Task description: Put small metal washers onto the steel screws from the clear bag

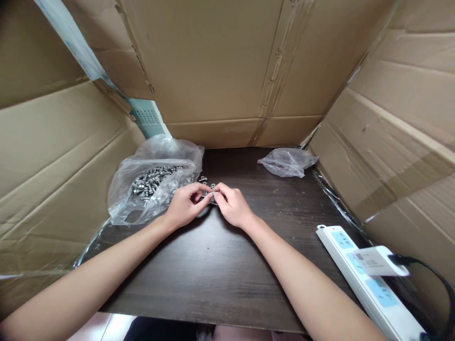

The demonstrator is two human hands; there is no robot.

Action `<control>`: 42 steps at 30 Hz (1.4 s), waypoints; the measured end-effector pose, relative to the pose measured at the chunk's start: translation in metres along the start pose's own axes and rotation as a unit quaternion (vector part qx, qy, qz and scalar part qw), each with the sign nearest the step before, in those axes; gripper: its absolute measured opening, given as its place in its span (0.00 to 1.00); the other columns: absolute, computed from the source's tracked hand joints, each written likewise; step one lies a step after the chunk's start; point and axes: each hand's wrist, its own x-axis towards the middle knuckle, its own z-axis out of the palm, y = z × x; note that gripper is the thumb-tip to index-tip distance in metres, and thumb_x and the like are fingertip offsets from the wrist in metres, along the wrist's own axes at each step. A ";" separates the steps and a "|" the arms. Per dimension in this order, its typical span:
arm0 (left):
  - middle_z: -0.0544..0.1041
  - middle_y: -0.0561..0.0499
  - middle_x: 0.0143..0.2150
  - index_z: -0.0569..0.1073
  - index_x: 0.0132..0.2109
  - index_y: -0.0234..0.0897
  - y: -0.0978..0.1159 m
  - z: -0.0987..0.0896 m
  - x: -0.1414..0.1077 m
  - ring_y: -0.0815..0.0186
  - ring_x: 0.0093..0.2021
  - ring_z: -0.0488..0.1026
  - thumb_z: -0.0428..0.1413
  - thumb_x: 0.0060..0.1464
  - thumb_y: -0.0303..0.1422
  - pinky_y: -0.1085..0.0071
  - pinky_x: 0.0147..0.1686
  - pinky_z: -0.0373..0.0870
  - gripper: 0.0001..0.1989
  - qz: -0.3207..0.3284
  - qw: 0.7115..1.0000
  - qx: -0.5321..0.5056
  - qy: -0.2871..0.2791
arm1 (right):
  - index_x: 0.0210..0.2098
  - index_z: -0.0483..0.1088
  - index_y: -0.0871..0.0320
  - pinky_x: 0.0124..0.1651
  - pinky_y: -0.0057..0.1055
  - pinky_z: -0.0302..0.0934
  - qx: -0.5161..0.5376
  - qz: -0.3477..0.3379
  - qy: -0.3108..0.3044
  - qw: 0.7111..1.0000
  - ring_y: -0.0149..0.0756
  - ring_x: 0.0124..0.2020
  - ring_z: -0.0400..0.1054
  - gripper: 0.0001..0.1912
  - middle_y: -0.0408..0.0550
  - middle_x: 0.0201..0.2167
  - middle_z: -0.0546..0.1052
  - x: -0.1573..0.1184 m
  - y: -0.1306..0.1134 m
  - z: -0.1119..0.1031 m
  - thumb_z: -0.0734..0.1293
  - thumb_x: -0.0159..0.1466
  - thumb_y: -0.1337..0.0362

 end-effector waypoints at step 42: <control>0.64 0.58 0.22 0.78 0.40 0.36 0.000 -0.001 0.000 0.72 0.24 0.64 0.59 0.60 0.31 0.74 0.30 0.61 0.04 0.001 1.000 0.005 -0.001 | 0.31 0.67 0.57 0.33 0.30 0.53 -0.003 0.000 -0.001 1.000 0.32 0.26 0.62 0.15 0.41 0.23 0.68 0.000 -0.001 0.000 0.58 0.71 0.58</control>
